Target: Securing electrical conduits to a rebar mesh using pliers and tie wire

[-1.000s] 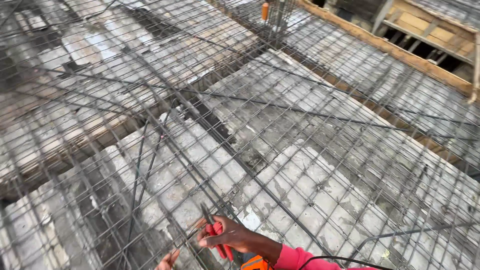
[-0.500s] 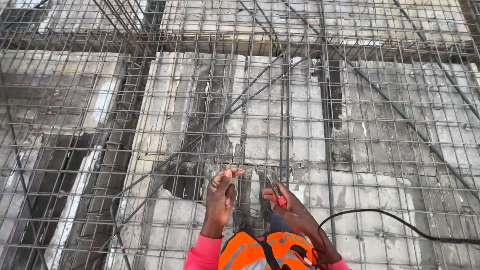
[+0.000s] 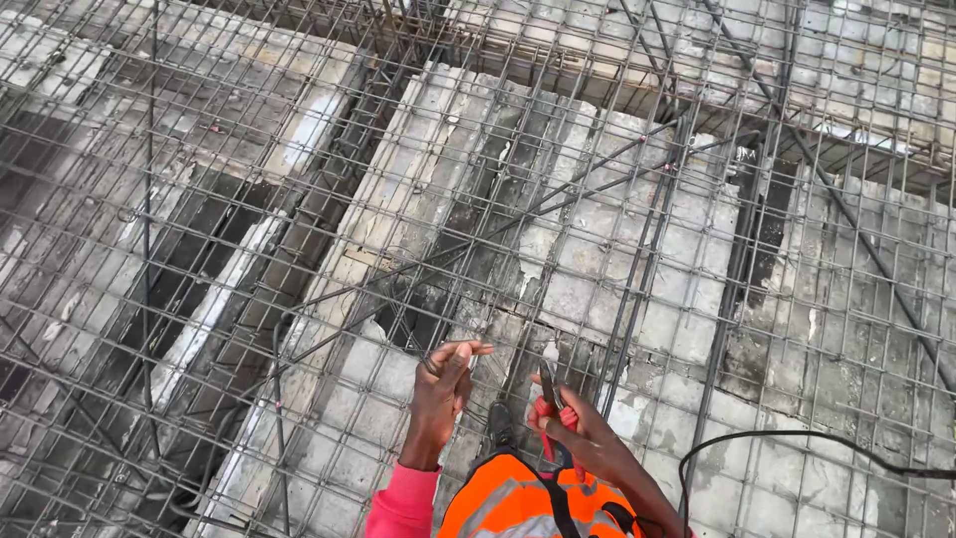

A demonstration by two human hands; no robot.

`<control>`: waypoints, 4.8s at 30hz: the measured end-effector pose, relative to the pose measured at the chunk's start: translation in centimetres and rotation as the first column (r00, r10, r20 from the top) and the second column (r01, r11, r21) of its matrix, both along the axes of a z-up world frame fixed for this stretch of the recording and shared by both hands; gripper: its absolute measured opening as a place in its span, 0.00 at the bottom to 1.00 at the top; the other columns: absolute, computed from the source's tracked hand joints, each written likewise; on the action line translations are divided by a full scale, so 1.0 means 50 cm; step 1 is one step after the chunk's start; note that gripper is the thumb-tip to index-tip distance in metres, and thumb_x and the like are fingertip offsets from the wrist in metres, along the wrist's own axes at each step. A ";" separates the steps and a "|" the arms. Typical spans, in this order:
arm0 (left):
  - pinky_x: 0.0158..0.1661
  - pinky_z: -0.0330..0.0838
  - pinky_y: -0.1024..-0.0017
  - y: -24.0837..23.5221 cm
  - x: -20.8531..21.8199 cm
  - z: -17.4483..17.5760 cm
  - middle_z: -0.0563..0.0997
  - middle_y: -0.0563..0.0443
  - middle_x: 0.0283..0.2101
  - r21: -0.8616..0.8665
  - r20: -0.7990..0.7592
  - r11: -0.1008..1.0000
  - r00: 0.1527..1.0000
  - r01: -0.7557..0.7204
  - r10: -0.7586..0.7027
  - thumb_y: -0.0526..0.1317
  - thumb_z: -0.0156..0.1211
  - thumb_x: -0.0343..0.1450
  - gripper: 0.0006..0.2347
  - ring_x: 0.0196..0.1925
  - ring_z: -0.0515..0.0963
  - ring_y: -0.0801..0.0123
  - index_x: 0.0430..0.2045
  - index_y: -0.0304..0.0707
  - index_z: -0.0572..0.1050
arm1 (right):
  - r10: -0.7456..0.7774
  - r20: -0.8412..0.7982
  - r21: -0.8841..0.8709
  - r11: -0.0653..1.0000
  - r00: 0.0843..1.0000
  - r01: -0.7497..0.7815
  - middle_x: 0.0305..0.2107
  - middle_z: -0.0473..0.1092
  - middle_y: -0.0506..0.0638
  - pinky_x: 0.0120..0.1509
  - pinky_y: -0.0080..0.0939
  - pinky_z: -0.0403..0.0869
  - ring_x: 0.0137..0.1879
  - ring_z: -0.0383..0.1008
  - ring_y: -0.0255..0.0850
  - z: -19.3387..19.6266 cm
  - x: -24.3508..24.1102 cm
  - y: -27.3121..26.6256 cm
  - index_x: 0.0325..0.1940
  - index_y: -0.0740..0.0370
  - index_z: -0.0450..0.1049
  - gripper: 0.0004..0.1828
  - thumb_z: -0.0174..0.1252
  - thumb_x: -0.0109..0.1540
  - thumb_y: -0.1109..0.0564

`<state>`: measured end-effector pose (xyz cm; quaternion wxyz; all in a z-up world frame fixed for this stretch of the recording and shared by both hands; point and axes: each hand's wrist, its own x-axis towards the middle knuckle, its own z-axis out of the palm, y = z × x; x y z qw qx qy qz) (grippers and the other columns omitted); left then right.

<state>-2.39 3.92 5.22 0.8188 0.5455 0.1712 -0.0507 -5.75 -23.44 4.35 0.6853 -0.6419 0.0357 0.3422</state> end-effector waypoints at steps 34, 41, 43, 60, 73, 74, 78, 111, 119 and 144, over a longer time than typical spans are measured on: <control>0.17 0.64 0.78 -0.101 -0.037 -0.067 0.95 0.40 0.36 -0.075 0.141 0.993 0.986 0.096 -0.085 0.40 0.64 0.88 0.12 0.10 0.68 0.83 0.54 0.30 0.90 | -0.066 0.305 -0.177 0.976 0.950 0.124 0.35 0.81 0.58 0.48 0.54 0.89 0.42 0.86 0.43 -0.054 0.021 0.049 0.78 0.55 0.79 0.23 0.64 0.80 0.48; 0.19 0.60 0.83 -0.131 -0.045 -0.100 0.93 0.39 0.52 -0.512 0.027 0.856 0.998 0.068 -0.064 0.41 0.58 0.90 0.11 0.12 0.63 0.87 0.53 0.30 0.83 | 0.166 0.708 -0.527 0.772 0.686 0.357 0.43 0.74 0.59 0.50 0.61 0.81 0.47 0.81 0.61 -0.024 0.018 0.063 0.74 0.62 0.79 0.22 0.68 0.75 0.58; 0.18 0.59 0.85 -0.131 -0.050 -0.114 0.93 0.39 0.53 -0.583 0.000 0.810 0.997 0.062 -0.077 0.41 0.57 0.91 0.11 0.12 0.61 0.88 0.52 0.30 0.82 | 0.211 0.739 -0.552 0.734 0.639 0.396 0.43 0.73 0.59 0.51 0.61 0.81 0.47 0.79 0.60 0.000 0.015 0.074 0.76 0.65 0.78 0.24 0.68 0.74 0.59; 0.17 0.47 0.78 -0.121 -0.039 -0.079 0.96 0.34 0.55 -0.393 -0.141 0.920 0.988 0.004 -0.064 0.43 0.69 0.82 0.15 0.14 0.58 0.85 0.50 0.23 0.88 | -0.057 0.345 -0.429 0.878 0.937 0.212 0.55 0.83 0.48 0.62 0.45 0.78 0.60 0.84 0.42 -0.007 0.010 0.091 0.84 0.53 0.72 0.35 0.59 0.76 0.36; 0.15 0.48 0.76 -0.163 -0.036 -0.074 0.57 0.63 0.12 -0.409 -0.048 0.910 0.993 0.075 -0.103 0.45 0.70 0.82 0.20 0.12 0.50 0.83 0.59 0.21 0.89 | -0.252 0.343 -0.256 0.902 0.905 0.348 0.47 0.89 0.48 0.55 0.39 0.82 0.51 0.86 0.34 -0.016 0.024 0.055 0.63 0.57 0.87 0.20 0.71 0.72 0.45; 0.16 0.53 0.79 -0.163 -0.033 -0.082 0.74 0.48 0.40 -0.439 0.062 0.884 0.987 0.162 -0.150 0.44 0.73 0.81 0.15 0.13 0.58 0.83 0.54 0.28 0.89 | -0.229 0.386 -0.302 0.884 0.894 0.357 0.45 0.89 0.48 0.53 0.41 0.81 0.48 0.85 0.36 -0.016 0.027 0.043 0.66 0.55 0.87 0.22 0.70 0.72 0.43; 0.21 0.64 0.86 -0.144 -0.014 -0.047 0.89 0.40 0.73 -0.264 0.281 0.859 0.887 0.439 -0.367 0.50 0.78 0.77 0.23 0.17 0.70 0.85 0.64 0.37 0.83 | -0.235 0.414 -0.404 0.818 0.879 0.409 0.38 0.85 0.50 0.54 0.44 0.79 0.44 0.82 0.41 0.013 0.042 0.012 0.55 0.57 0.90 0.18 0.72 0.70 0.43; 0.12 0.51 0.76 -0.191 0.018 0.015 0.72 0.59 0.17 -0.252 0.167 0.936 0.964 0.244 -0.207 0.41 0.76 0.81 0.11 0.10 0.59 0.82 0.52 0.32 0.85 | -0.015 0.704 -0.348 0.864 0.710 0.364 0.41 0.82 0.54 0.47 0.54 0.76 0.43 0.81 0.52 -0.058 0.056 0.033 0.62 0.58 0.79 0.25 0.51 0.62 0.66; 0.17 0.61 0.84 -0.093 0.007 -0.078 0.78 0.19 0.79 -0.571 0.372 0.556 0.794 0.604 -0.481 0.31 0.70 0.80 0.23 0.16 0.65 0.84 0.70 0.25 0.71 | 0.070 0.499 -0.463 0.864 0.864 0.197 0.31 0.83 0.48 0.42 0.50 0.77 0.35 0.81 0.42 -0.131 0.039 0.021 0.49 0.53 0.86 0.10 0.65 0.72 0.47; 0.16 0.54 0.82 -0.156 0.025 0.050 0.95 0.34 0.63 -0.296 0.091 0.875 0.924 0.382 -0.373 0.49 0.66 0.82 0.18 0.14 0.60 0.84 0.50 0.28 0.85 | -0.059 0.467 -0.315 0.921 0.882 0.228 0.28 0.90 0.54 0.34 0.45 0.85 0.29 0.91 0.44 -0.090 0.065 0.046 0.38 0.55 0.82 0.10 0.58 0.70 0.64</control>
